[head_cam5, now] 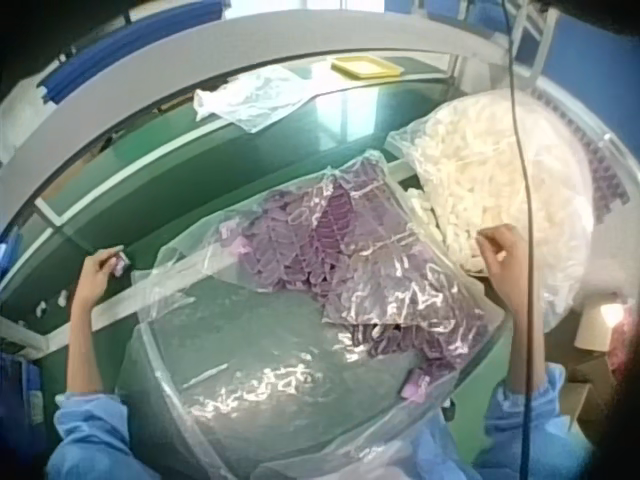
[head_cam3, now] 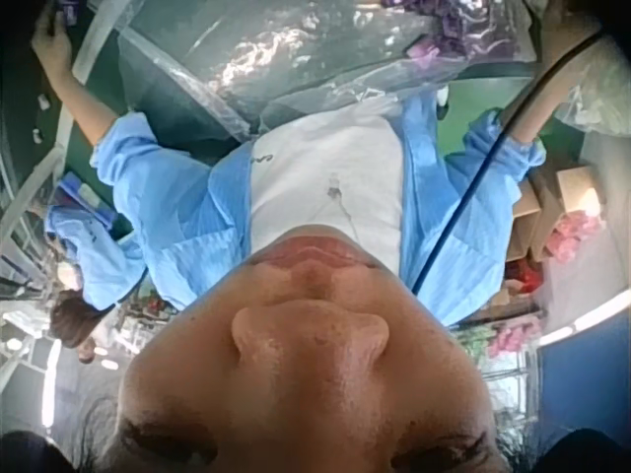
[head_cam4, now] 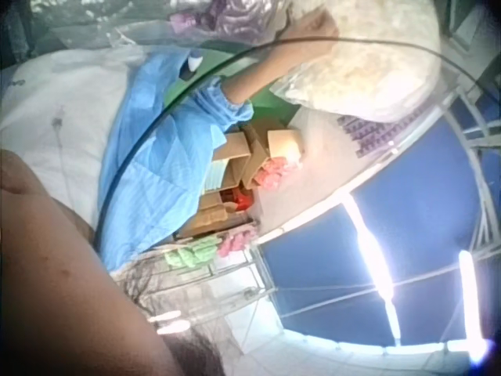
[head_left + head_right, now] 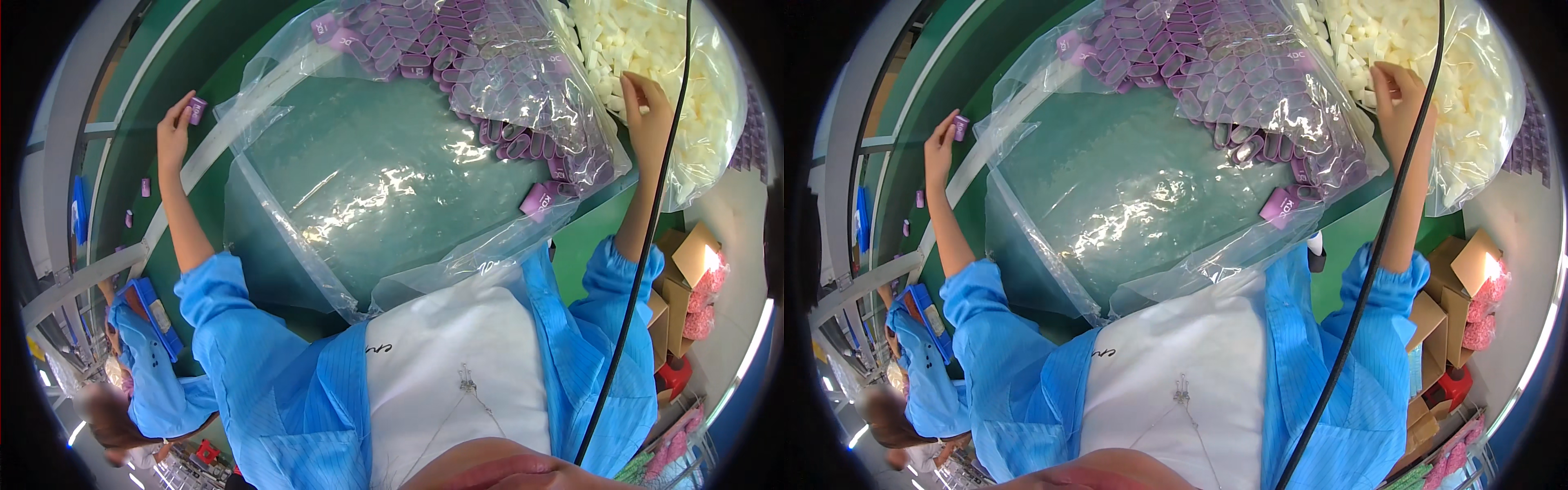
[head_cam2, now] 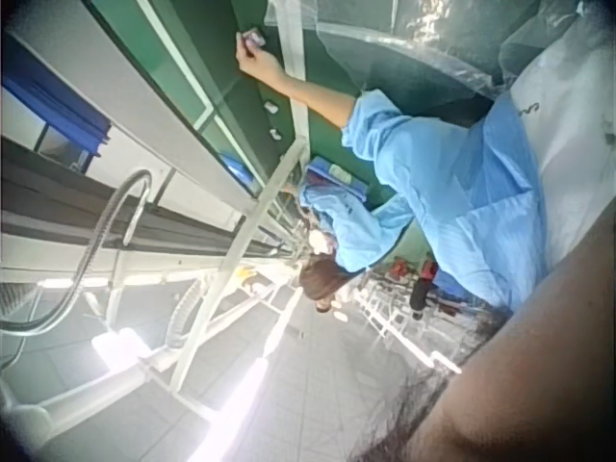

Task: The person repeatedly picks up small white cylindrical objects and purple plastic casings from a green workbench. They insert the white objects into the purple casings by hand and place the assembled units onto the table. The process is repetitive and involves handling small parts one at a time.

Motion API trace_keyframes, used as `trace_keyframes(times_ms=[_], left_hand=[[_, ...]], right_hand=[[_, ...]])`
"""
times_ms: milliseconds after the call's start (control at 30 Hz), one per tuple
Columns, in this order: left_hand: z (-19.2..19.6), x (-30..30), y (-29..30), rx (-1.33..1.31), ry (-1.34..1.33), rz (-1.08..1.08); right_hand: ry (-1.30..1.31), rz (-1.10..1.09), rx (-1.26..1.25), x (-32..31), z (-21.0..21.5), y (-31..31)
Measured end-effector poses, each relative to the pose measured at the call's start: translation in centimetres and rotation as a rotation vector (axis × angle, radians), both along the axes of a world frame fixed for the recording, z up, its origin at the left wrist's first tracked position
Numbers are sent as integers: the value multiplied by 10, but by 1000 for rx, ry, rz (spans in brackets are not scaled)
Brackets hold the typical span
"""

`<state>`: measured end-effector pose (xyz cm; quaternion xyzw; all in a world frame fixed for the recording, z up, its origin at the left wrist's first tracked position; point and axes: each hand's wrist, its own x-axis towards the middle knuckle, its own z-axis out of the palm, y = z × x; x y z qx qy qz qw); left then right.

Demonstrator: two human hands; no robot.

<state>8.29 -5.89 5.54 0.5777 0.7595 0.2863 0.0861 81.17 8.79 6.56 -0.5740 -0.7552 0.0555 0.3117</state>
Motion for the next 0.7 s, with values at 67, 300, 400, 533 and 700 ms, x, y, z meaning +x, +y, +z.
trace_keyframes(times_ms=[67,300,400,533,700], left_hand=[[-16,-21,10,-112,-2,58],[15,211,13,482,237,22],[19,316,-2,188,-10,-291],[-13,342,25,250,62,-152],[-19,342,40,367,98,-87]], right_hand=[[-101,-29,-80,17,-19,29],[-530,-70,-113,4,-26,33],[-644,-76,-75,1,-23,35],[-609,-106,136,-10,-10,23],[202,-1,-211,-43,21,-36]])
